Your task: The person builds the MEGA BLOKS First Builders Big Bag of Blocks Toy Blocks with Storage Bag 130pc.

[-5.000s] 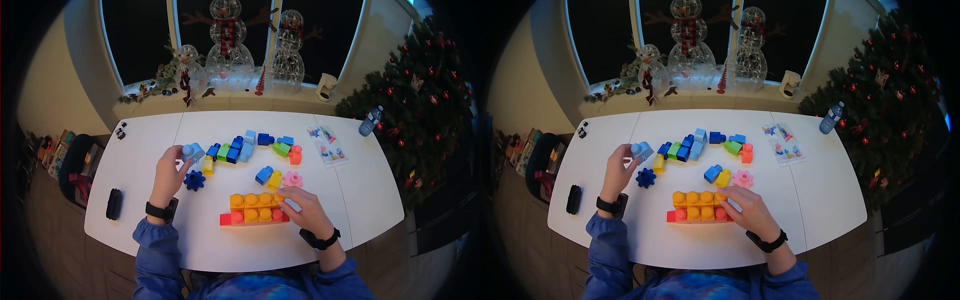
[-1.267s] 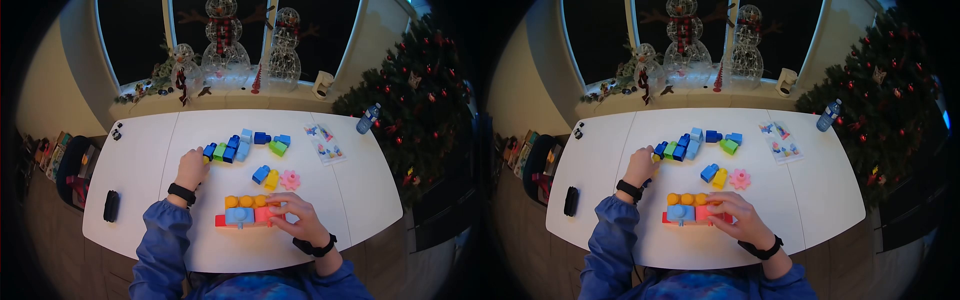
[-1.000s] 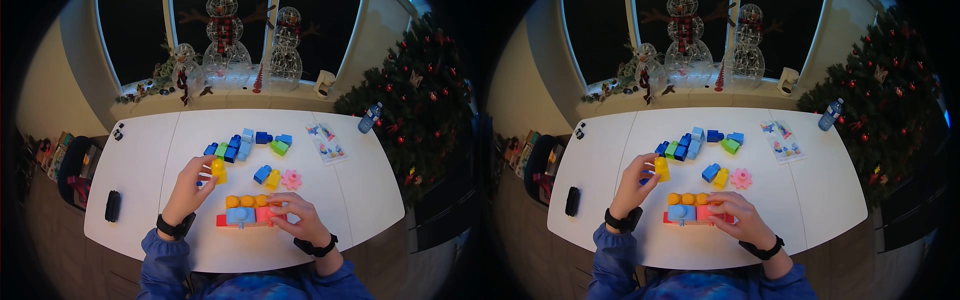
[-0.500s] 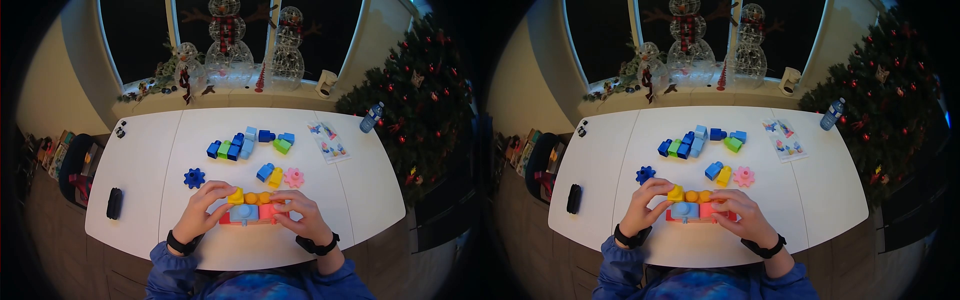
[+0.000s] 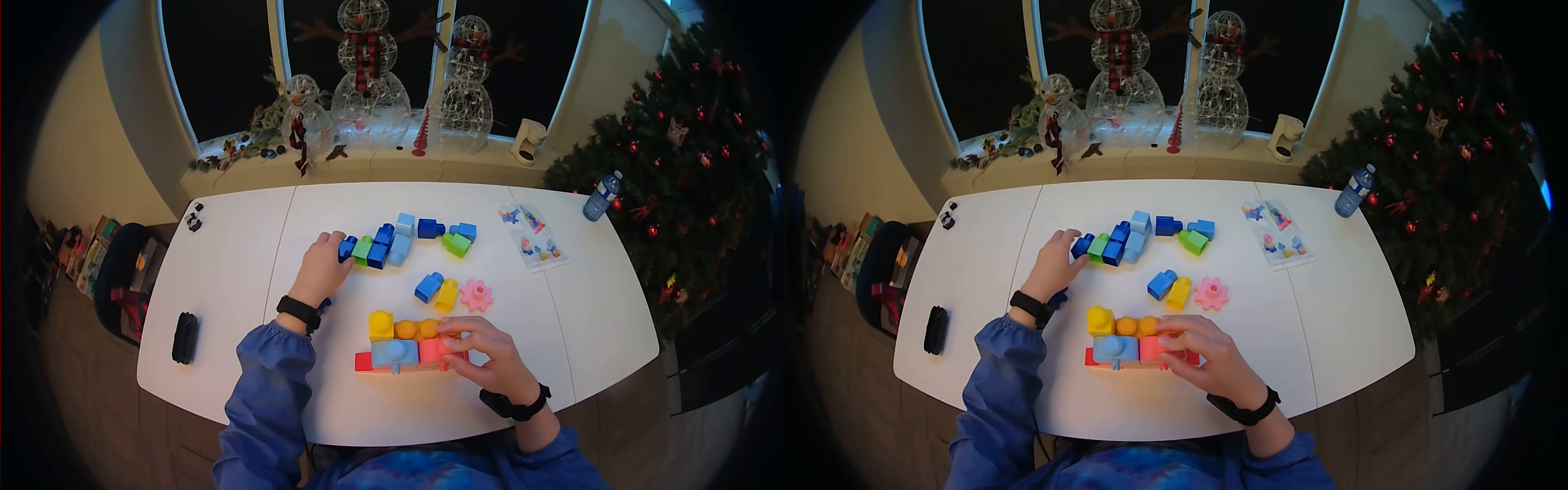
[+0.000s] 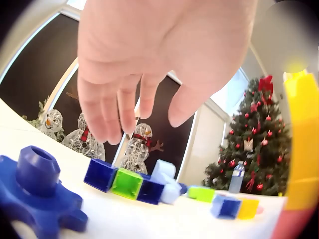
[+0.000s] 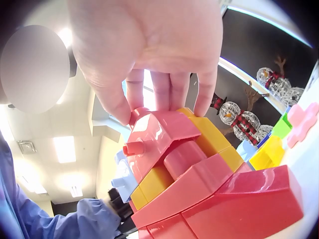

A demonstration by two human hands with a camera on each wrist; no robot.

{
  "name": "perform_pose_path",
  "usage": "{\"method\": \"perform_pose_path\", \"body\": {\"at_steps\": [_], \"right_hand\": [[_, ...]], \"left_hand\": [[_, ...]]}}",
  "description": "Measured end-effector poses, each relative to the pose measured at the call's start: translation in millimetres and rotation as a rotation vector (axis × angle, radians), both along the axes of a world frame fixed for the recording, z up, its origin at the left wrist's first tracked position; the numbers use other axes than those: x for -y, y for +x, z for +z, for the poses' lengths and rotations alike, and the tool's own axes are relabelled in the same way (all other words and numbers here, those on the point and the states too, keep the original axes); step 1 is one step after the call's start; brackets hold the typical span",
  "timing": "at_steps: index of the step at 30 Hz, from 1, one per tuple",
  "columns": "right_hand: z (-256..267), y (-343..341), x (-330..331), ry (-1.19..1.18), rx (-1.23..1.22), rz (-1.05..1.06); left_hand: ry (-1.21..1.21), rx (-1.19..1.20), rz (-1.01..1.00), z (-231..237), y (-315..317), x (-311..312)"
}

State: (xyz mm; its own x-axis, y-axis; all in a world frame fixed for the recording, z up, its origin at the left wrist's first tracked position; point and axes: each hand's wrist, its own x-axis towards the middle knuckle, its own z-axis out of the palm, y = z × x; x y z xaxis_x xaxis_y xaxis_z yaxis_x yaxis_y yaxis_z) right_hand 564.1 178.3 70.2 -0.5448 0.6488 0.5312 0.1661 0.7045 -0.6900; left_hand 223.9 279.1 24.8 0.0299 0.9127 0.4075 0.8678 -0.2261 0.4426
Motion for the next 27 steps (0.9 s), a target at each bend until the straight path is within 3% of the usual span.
{"method": "perform_pose_path", "body": {"at_steps": [8,11,14,20,25,27], "right_hand": [[-1,0,0,0.004,0.005,-0.001],[0,-1,0,0.001,0.004,0.007],[7,1,0,-0.019,0.038,0.011],[48,-10,-8,0.019,0.074,-0.081],[63,-34,-15,-0.034,-0.061,-0.037],[65,-34,-17,0.011,0.003,-0.027]], "left_hand": [[-0.145,-0.112,0.106,-10,-6,-19],[-0.058,0.083,0.075,11,-2,7],[0.073,0.426,-0.087,42,15,49],[0.118,0.67,-0.371,72,57,114],[0.073,0.629,-0.457,72,75,127],[0.042,0.588,-0.446,70,76,130]]}}
